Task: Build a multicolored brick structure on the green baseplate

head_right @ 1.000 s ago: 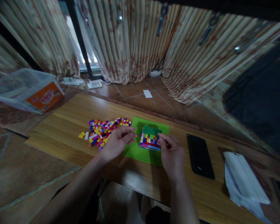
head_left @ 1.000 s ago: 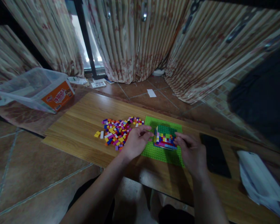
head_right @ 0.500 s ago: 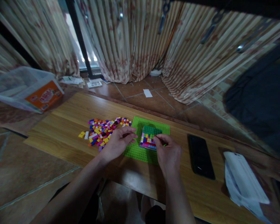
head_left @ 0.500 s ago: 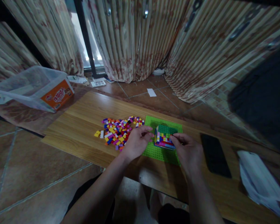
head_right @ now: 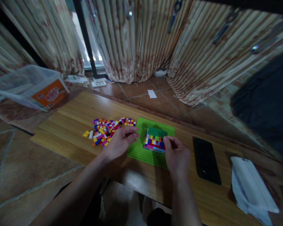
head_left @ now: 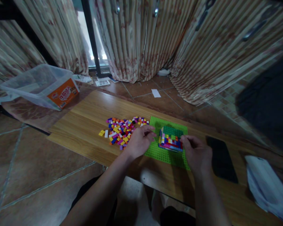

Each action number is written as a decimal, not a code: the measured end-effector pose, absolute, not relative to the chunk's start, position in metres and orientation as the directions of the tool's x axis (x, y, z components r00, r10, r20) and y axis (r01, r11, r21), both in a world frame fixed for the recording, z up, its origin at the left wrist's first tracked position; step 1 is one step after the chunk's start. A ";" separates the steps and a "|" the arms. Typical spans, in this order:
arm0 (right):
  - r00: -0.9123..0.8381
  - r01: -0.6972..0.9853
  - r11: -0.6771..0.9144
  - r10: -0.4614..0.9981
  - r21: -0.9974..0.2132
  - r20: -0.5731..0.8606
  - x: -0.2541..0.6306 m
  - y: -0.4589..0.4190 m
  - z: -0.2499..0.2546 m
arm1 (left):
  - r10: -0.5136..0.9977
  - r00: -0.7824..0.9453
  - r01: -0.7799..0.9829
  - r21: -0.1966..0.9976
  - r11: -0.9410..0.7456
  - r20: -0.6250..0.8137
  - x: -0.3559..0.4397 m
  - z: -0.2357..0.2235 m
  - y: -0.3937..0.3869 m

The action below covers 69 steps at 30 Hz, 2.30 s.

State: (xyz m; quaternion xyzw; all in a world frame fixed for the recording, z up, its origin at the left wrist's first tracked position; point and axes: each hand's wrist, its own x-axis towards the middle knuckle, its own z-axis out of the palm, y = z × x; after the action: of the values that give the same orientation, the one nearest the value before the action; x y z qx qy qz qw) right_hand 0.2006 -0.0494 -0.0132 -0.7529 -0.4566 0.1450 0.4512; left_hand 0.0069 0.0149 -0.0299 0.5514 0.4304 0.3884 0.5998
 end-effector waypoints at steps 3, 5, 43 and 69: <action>0.535 0.580 -0.204 0.826 -0.789 0.180 0.197 -0.049 -0.011 | 0.949 0.305 0.005 0.997 0.081 -0.079 0.002 -0.030 0.020; 0.536 0.589 -0.233 0.829 -0.774 0.158 0.197 -0.048 -0.012 | 0.957 0.283 -0.012 0.997 0.076 -0.070 0.000 -0.029 0.024; 0.604 0.480 -0.156 0.772 -0.863 0.197 0.192 -0.048 -0.013 | 0.967 0.244 0.889 0.381 -0.253 0.074 -0.006 -0.017 0.032; 0.560 0.507 -0.066 0.783 -0.860 0.270 0.183 -0.048 -0.014 | 0.952 0.294 0.832 0.469 -0.296 0.078 -0.019 -0.012 0.036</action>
State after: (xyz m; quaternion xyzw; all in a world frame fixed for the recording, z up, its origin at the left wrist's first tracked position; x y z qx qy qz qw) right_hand 0.1833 -0.0483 -0.0141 -0.7176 -0.4493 0.1341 0.5150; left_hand -0.0195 0.0363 -0.0122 0.7858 0.5677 0.1746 0.1725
